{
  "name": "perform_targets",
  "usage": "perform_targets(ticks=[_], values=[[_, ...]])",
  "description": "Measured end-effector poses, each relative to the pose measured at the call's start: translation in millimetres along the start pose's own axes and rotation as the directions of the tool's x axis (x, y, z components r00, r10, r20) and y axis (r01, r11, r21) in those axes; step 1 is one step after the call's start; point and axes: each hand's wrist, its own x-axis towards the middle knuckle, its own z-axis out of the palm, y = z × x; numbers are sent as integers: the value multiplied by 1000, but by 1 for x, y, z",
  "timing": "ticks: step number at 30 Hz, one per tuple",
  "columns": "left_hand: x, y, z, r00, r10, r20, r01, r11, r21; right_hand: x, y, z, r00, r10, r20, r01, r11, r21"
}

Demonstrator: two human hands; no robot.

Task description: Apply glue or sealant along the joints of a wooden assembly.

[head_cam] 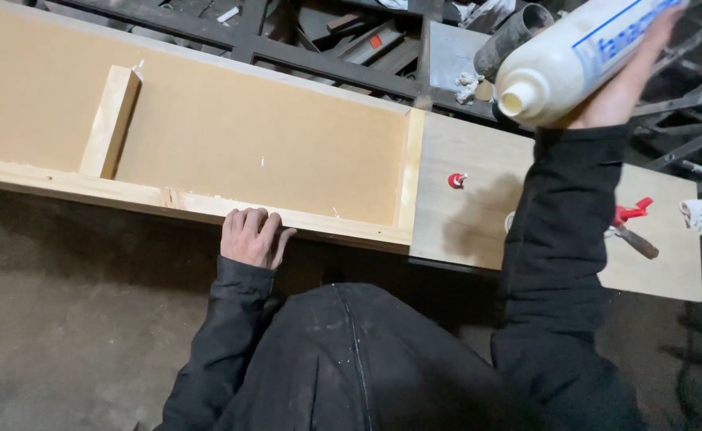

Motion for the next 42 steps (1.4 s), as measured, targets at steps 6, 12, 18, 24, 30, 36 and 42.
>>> perform_targets(ticks=[6, 12, 18, 24, 30, 36, 42], values=[[24, 22, -1, 998, -11, 66, 33, 940, -339, -93, 68, 46, 875, 272, -400, -187, 953, 239], [91, 97, -17, 985, 172, 16, -102, 657, -747, -181, 73, 108, 778, 512, -364, -333, 827, 453], [109, 152, -2, 913, 401, -78, -293, 509, -809, -235, 69, 93, 748, 539, -386, -316, 802, 508], [118, 185, 15, 889, 438, -131, -386, 567, -727, -296, 44, 5, 626, 671, -397, -513, 738, 439], [146, 125, 49, 791, 606, -83, -601, 795, 86, -337, -11, -82, 610, 598, -520, -626, 766, 146], [155, 64, 54, 749, 637, 181, -609, 555, 567, -342, -43, -144, 674, 429, -601, -612, 780, -129], [152, 58, 81, 665, 626, 407, -668, 254, 700, -332, -42, -170, 739, 343, -580, -575, 770, -277]])
